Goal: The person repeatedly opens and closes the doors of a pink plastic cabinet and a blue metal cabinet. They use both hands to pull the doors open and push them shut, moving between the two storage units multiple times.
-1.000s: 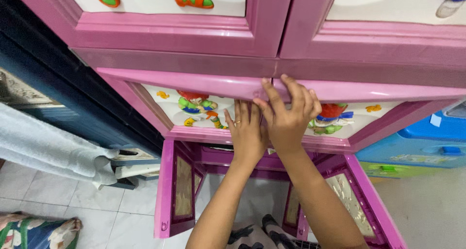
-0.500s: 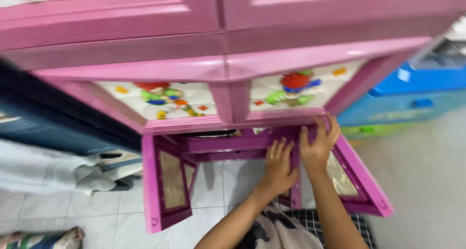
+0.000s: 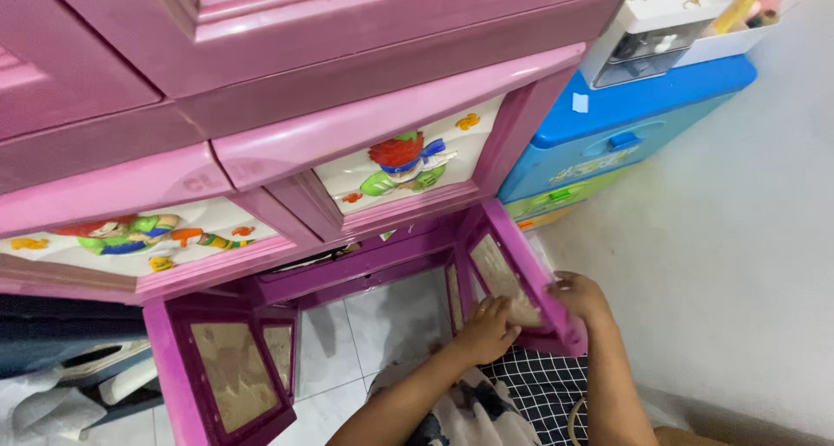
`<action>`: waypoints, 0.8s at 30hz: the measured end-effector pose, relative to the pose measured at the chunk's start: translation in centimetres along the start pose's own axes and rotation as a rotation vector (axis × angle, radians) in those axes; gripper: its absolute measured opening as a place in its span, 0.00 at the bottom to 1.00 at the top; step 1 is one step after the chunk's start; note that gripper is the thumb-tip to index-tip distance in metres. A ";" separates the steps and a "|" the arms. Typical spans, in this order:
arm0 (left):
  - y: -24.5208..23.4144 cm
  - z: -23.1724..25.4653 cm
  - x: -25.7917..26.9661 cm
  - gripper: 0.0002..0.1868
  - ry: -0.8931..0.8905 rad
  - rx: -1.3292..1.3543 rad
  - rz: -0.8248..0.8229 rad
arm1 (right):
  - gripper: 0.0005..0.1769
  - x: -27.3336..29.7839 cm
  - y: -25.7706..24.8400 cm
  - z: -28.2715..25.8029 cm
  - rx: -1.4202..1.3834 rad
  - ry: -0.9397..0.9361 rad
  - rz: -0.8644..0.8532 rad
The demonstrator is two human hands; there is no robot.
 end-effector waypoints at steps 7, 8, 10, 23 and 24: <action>-7.7 -4.0 5.9 0.57 -0.317 0.345 -0.019 | 0.43 0.1 13.3 -10.0 -0.332 0.006 -0.321; -9.2 -5.4 6.5 0.54 -0.404 0.201 -0.028 | 0.42 -0.3 14.7 -12.4 -0.341 -0.071 -0.252; -11.8 -8.6 8.1 0.48 -0.583 -0.085 -0.048 | 0.40 -1.1 18.0 -15.9 -0.355 -0.019 -0.146; -10.8 -23.6 8.3 0.38 -0.745 1.227 0.412 | 0.20 -8.1 24.2 -26.7 -0.316 -0.459 -0.221; -10.9 -24.0 7.5 0.35 -0.720 1.355 0.424 | 0.18 -8.4 24.3 -27.5 -0.281 -0.468 -0.203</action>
Point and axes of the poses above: each hand's wrist, its own x-axis away from the middle knuckle, its own y-axis out of the palm, z = x × y, the point moved 7 cm from there along -x, towards the middle knuckle, and after that the axes turned 13 degrees about -y, right-handed, at the moved point
